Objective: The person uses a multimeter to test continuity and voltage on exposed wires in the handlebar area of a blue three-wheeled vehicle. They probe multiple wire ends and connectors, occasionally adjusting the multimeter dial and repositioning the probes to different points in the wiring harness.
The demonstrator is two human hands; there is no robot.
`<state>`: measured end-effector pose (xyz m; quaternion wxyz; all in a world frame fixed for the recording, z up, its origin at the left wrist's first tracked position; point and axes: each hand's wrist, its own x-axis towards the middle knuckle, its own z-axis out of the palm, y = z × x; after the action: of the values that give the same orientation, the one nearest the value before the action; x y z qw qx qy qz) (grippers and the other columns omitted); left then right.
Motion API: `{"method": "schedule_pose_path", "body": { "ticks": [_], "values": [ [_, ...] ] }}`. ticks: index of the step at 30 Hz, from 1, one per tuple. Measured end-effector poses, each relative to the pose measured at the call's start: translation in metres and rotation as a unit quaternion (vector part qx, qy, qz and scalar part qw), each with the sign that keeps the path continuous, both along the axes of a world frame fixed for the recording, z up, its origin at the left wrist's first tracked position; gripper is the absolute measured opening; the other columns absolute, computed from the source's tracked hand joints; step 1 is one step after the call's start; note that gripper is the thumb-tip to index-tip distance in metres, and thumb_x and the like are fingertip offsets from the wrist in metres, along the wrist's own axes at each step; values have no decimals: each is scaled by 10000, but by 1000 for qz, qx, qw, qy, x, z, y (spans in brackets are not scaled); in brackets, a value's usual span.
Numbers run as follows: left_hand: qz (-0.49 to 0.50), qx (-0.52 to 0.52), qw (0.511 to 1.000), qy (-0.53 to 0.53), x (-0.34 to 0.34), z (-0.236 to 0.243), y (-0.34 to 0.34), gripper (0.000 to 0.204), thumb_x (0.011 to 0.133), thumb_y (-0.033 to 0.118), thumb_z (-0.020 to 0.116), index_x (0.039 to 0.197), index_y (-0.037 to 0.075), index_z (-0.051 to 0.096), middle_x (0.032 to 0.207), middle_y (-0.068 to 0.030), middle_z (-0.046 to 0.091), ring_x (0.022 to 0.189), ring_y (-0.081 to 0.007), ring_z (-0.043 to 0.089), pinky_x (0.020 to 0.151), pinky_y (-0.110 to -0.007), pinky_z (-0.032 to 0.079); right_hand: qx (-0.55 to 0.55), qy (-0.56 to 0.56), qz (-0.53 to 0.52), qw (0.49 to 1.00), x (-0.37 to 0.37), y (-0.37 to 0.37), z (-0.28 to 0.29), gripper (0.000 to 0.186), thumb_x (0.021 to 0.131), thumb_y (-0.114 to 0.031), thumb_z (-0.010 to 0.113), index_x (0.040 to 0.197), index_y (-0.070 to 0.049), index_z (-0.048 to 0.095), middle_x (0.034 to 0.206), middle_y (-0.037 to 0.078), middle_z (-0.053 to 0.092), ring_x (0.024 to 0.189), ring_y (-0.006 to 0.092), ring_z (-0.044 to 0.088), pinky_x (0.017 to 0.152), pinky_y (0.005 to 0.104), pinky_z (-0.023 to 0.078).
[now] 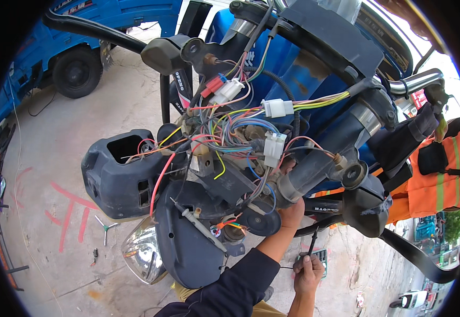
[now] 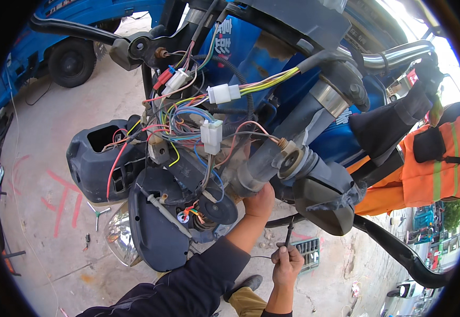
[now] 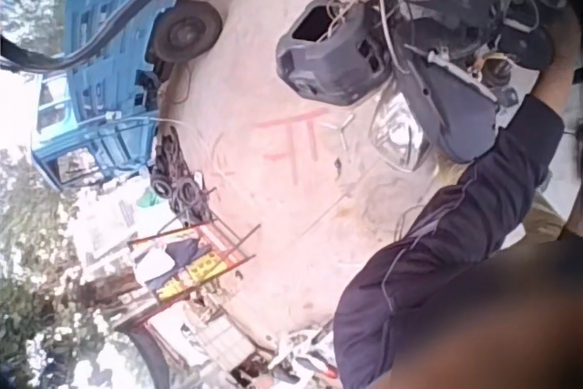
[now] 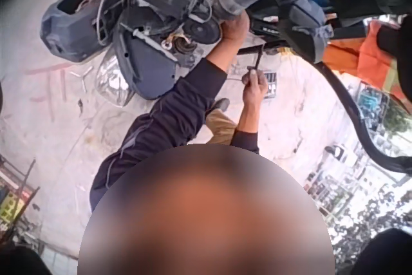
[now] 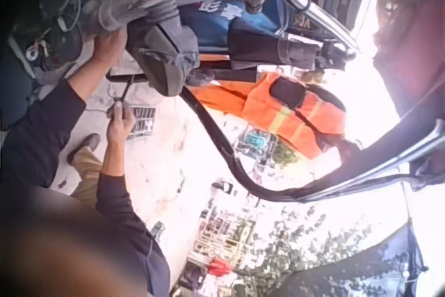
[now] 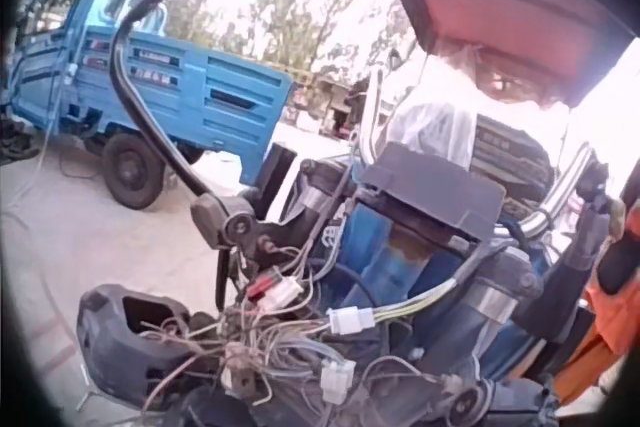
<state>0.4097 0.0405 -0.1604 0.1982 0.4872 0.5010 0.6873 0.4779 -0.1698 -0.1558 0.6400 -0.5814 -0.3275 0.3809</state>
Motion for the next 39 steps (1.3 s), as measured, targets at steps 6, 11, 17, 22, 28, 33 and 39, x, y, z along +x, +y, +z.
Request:
{"method": "schedule_pose_path", "body": {
  "ticks": [6,11,17,22,28,33,39],
  "values": [
    [-50,12,996,-66,-4,15,-11,385,1046,133,549,1394,-30,574,1438,-228,589,1322,-416,541,1145,-432,371,-1,-57,-4,998,-6,23,37,228,1018,-149,664,1049,75,690,670,33,590,588,116,518,582,257,407],
    [-106,30,987,-119,-17,31,-5,611,1060,185,575,1555,-77,331,1495,-306,505,1311,-466,544,1099,-451,418,-7,-1,-30,1000,-4,27,43,244,1015,-158,676,1053,83,686,674,35,587,594,126,523,595,262,418],
    [-176,-6,983,-57,-20,34,-2,692,1092,245,539,1598,-97,215,1562,-311,426,1354,-429,521,1137,-420,394,-9,20,-26,999,0,29,45,227,1003,-136,689,1036,89,690,680,41,596,587,126,526,592,258,413],
    [-151,1,987,-47,-18,29,2,697,1092,261,542,1597,-89,213,1507,-290,487,1334,-393,539,1123,-397,405,3,35,-12,999,0,32,44,214,1001,-131,692,1029,81,697,684,42,600,589,128,529,592,256,416],
    [-212,-13,976,-51,-23,33,-9,441,1062,208,587,1393,-74,517,1244,-210,685,1118,-323,674,1004,-368,484,25,59,-10,998,4,32,41,203,1003,-133,691,1030,68,703,675,37,596,589,125,528,592,257,424],
    [-214,56,969,-107,-26,46,-15,336,1019,161,623,1279,-50,591,1148,-172,719,1059,-275,701,963,-357,505,24,46,-3,999,9,28,39,203,1012,-146,679,1038,55,687,687,24,571,588,131,501,581,274,415],
    [-221,42,966,-127,-25,46,-17,312,998,172,648,1220,-44,608,1129,-182,718,1051,-282,702,935,-364,512,24,41,-7,999,9,26,40,200,1013,-136,673,1041,62,686,689,24,564,587,127,491,577,271,407]
  ]
}}
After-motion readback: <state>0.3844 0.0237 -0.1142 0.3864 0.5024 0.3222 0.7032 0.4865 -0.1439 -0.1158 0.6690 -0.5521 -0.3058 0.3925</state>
